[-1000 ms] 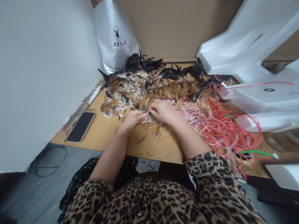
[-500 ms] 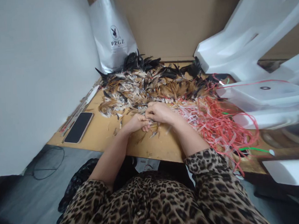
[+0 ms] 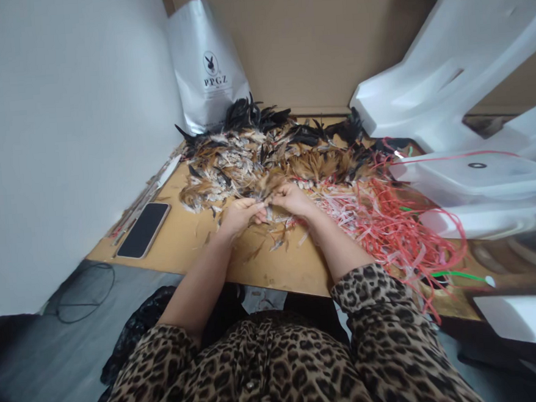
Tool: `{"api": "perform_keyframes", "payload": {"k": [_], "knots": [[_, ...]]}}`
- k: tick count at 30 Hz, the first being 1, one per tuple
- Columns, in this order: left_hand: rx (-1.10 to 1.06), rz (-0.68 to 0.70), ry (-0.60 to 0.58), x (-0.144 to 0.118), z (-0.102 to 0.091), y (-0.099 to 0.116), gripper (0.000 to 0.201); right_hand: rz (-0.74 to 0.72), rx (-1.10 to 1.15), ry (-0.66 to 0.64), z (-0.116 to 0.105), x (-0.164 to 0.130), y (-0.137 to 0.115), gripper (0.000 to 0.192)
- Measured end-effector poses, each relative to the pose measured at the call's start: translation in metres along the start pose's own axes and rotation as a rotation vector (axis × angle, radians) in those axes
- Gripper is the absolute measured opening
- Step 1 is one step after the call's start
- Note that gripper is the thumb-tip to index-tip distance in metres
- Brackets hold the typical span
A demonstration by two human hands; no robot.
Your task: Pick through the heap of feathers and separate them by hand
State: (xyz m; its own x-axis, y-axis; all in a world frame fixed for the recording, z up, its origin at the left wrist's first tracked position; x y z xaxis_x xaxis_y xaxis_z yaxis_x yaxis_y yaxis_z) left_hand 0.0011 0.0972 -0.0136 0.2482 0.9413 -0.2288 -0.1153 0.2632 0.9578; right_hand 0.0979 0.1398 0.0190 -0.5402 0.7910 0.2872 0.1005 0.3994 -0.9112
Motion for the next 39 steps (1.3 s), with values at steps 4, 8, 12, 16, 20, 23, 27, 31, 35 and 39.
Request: {"api": "perform_keyframes", "payload": {"k": [4,8,12,16,20,23,27,31,35,39], "knots": [[-0.156,0.016,0.158,0.006,-0.022,-0.004,0.028,0.01,-0.118,0.03,0.006,-0.005,-0.003,0.029],[-0.187,0.008,0.249,0.007,-0.032,-0.006,0.021,-0.153,-0.433,-0.036,0.018,-0.01,-0.034,0.024],[-0.009,-0.01,0.25,0.006,-0.026,-0.006,0.015,-0.323,-0.83,-0.176,0.039,-0.016,-0.066,0.026],[0.249,-0.009,0.111,0.004,-0.003,-0.009,0.017,-0.388,-0.991,-0.221,0.04,-0.017,-0.076,0.028],[0.354,-0.002,-0.043,-0.001,0.019,-0.015,0.017,-0.349,-0.742,-0.19,0.018,-0.012,-0.061,0.023],[0.315,0.022,-0.09,-0.005,0.026,-0.01,0.019,-0.213,-0.361,-0.125,0.0,-0.007,-0.032,0.02],[0.204,0.058,-0.089,-0.008,0.024,0.002,0.026,0.026,-0.007,-0.074,-0.002,-0.005,0.008,0.025],[0.037,0.054,0.098,-0.003,-0.001,0.005,0.028,0.044,-0.003,0.026,0.0,-0.006,0.009,0.029],[-0.08,-0.007,0.229,0.001,-0.019,-0.005,0.023,-0.078,-0.204,0.057,0.005,-0.007,-0.017,0.026],[0.051,-0.058,0.24,0.002,-0.019,-0.011,0.021,-0.286,-0.585,-0.069,0.026,-0.011,-0.052,0.021]]}}
Point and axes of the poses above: each hand's wrist, its own x-axis towards the middle knuckle, its own z-axis out of the palm, y = z × x, the point moved 10 cm from there along x, towards the middle knuckle, and after that the axes turned 10 degrees about -z, right-handed, at the moved point
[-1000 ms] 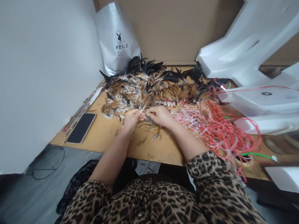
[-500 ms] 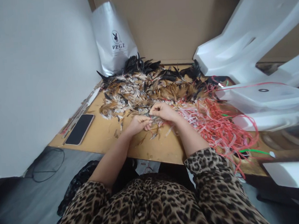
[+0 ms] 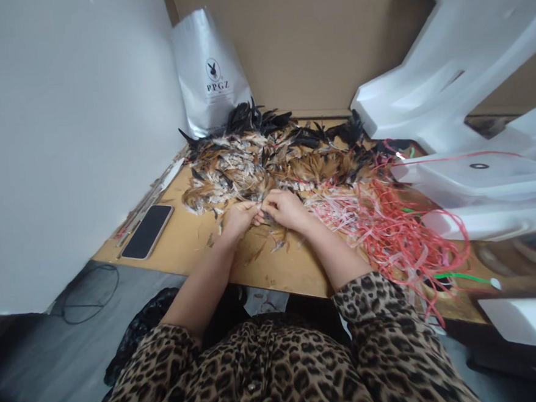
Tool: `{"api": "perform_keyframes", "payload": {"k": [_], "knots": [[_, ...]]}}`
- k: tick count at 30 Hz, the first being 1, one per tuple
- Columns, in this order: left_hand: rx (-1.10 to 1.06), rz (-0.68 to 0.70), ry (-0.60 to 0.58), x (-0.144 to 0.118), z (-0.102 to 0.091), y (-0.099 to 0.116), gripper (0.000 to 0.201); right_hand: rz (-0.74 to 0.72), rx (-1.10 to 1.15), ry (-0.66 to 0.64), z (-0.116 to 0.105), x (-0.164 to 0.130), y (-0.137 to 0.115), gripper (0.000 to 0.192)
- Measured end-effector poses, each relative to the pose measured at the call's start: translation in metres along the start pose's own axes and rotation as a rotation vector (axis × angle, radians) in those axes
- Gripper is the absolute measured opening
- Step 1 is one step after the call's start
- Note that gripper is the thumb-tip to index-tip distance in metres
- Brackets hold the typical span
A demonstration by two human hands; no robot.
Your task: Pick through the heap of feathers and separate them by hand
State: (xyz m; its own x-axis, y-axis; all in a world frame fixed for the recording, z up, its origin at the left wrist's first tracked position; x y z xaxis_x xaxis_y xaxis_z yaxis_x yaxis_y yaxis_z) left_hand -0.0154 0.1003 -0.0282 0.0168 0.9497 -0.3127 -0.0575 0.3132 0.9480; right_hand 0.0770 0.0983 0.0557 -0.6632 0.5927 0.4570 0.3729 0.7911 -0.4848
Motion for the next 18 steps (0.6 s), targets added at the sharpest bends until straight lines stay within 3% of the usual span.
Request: {"api": "perform_keyframes", "payload": {"k": [3,5,9,12,18], "knots": [[0.211,-0.03,-0.087,-0.002,0.011,-0.006,0.021,-0.067,-0.223,-0.129,0.003,0.001,-0.014,0.021],[0.32,-0.047,-0.196,-0.006,0.022,-0.011,0.022,-0.075,-0.226,-0.197,0.003,0.0,-0.012,0.021],[0.361,-0.017,-0.45,-0.022,0.044,-0.009,0.026,0.008,0.2,-0.277,0.007,-0.007,0.009,0.021],[0.249,0.01,-0.505,-0.028,0.047,0.0,0.03,0.148,0.515,-0.18,0.006,-0.011,0.031,0.03],[-0.237,-0.036,-0.4,-0.014,0.028,0.003,0.028,0.289,0.702,0.09,0.005,-0.009,0.039,0.032]]}}
Point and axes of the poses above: each hand's wrist, its own x-axis towards the middle knuckle, its own z-axis out of the palm, y = z × x, the point moved 10 cm from there along x, towards the middle knuckle, and after that the axes turned 10 degrees about -z, right-handed, at the moved point
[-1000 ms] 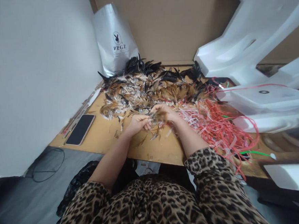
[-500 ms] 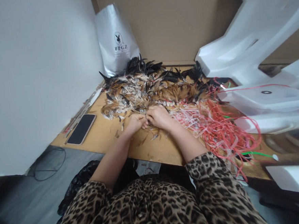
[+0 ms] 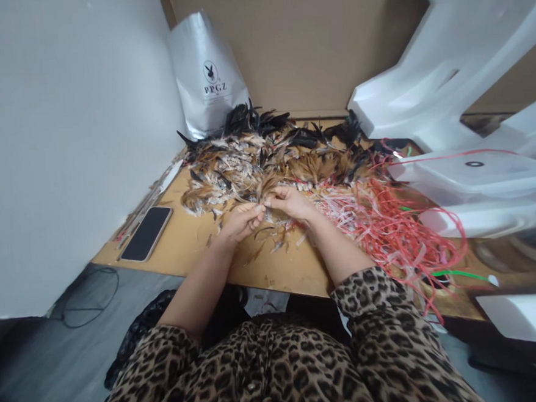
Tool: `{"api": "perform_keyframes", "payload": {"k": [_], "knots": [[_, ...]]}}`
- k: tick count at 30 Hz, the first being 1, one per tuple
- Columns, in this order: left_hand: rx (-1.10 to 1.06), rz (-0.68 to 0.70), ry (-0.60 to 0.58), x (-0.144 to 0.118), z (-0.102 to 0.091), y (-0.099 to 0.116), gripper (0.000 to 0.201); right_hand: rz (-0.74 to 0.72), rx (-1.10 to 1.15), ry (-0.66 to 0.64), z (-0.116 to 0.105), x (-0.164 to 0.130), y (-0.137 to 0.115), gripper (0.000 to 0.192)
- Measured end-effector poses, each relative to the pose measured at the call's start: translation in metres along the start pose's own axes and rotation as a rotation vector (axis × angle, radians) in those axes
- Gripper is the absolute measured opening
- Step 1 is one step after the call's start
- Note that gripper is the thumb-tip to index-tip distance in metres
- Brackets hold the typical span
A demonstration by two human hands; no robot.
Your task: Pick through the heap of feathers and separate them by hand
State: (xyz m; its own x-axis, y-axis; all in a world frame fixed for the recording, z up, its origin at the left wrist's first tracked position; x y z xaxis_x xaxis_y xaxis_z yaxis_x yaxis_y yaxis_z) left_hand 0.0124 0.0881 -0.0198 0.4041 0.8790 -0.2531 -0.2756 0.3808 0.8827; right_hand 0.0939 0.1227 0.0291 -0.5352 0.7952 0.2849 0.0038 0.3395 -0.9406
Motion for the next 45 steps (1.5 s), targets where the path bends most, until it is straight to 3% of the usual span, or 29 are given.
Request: {"api": "perform_keyframes", "payload": {"k": [4,11,14,20,32,39,43,45], "knots": [[-0.154,-0.034,-0.006,0.004,-0.004,-0.006,0.025,0.032,0.107,0.115,0.005,-0.001,0.003,0.033],[-0.255,-0.154,-0.061,0.001,0.003,-0.013,0.024,0.061,0.247,0.149,0.008,-0.003,0.019,0.03],[-0.278,-0.162,-0.104,-0.001,0.008,-0.012,0.026,0.066,0.247,0.164,0.009,-0.004,0.018,0.031],[-0.264,-0.202,-0.066,0.0,0.008,-0.017,0.021,0.079,0.14,0.247,0.003,-0.004,0.009,0.035],[0.232,-0.042,0.141,0.003,-0.018,-0.002,0.029,0.038,-0.162,0.186,-0.024,-0.002,0.003,0.02],[0.144,0.088,0.197,0.003,-0.025,0.009,0.029,0.169,-0.111,0.188,-0.015,-0.005,0.012,0.016],[0.151,0.251,0.222,-0.001,-0.023,0.023,0.023,0.247,0.022,0.22,-0.007,-0.008,0.028,0.017],[0.156,0.263,0.2,-0.001,-0.019,0.024,0.023,0.283,0.113,0.22,-0.001,-0.009,0.038,0.016]]}}
Point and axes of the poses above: each hand's wrist, its own x-axis towards the middle knuckle, its own z-axis out of the palm, y = z × x, the point moved 10 cm from there along x, towards the middle knuckle, and after that the axes turned 10 degrees about -z, right-handed, at the moved point
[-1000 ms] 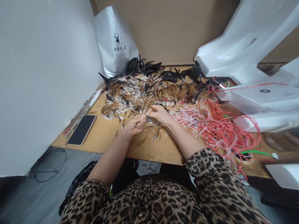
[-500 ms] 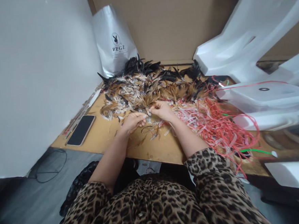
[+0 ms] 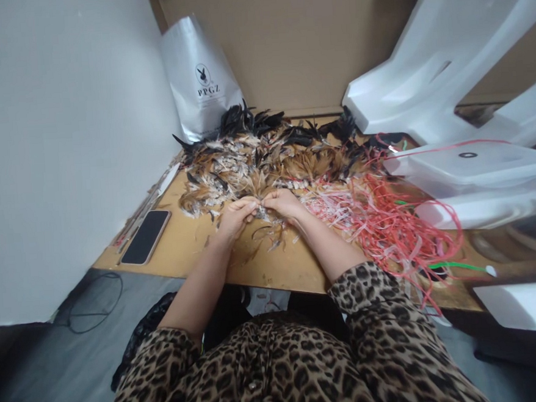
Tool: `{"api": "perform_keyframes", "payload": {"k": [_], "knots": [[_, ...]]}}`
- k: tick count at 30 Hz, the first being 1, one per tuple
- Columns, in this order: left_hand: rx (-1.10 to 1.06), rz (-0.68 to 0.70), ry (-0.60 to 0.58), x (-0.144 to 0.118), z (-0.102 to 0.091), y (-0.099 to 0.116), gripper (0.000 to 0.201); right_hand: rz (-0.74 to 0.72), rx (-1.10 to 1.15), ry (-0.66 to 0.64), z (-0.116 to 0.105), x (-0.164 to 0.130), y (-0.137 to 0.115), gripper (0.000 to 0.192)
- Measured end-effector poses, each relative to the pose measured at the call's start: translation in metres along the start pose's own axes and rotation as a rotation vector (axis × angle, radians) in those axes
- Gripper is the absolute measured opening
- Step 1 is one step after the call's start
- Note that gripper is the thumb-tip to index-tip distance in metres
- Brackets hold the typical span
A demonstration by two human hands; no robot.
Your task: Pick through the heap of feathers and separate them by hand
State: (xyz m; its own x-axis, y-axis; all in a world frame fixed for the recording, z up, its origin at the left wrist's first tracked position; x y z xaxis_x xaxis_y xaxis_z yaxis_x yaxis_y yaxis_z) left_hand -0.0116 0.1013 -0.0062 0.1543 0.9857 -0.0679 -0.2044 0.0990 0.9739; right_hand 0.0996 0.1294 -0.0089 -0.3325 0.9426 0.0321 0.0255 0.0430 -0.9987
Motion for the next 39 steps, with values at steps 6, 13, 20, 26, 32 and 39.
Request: {"api": "perform_keyframes", "payload": {"k": [6,13,20,26,32,39], "knots": [[0.026,-0.065,-0.04,-0.001,0.004,-0.004,0.029,0.089,0.176,-0.051,0.008,0.003,0.017,0.022],[0.112,-0.083,0.002,0.005,0.0,-0.012,0.028,0.053,-0.107,-0.135,-0.003,-0.002,0.001,0.025],[0.079,-0.149,0.094,0.004,-0.005,-0.017,0.024,-0.12,-0.38,-0.111,-0.008,-0.003,-0.022,0.026],[0.092,-0.158,0.13,0.005,-0.006,-0.02,0.022,-0.242,-0.529,-0.065,-0.003,-0.001,-0.026,0.025],[0.207,-0.098,0.16,0.006,-0.009,-0.018,0.017,-0.322,-0.525,-0.062,0.002,-0.001,-0.027,0.023],[0.14,-0.143,0.115,0.002,-0.007,-0.014,0.025,-0.347,-0.348,-0.115,-0.013,0.002,-0.04,0.023]]}}
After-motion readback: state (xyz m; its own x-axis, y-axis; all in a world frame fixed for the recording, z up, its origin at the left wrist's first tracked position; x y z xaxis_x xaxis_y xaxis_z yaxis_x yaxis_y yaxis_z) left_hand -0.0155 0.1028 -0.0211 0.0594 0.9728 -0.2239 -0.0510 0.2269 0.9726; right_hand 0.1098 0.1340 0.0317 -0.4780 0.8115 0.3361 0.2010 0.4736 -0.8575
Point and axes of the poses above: each hand's wrist, its own x-axis towards the middle knuckle, its own z-axis out of the palm, y = z × x, the point moved 10 cm from there along x, towards the middle knuckle, and after that the axes turned 10 degrees about -z, right-handed, at the moved point
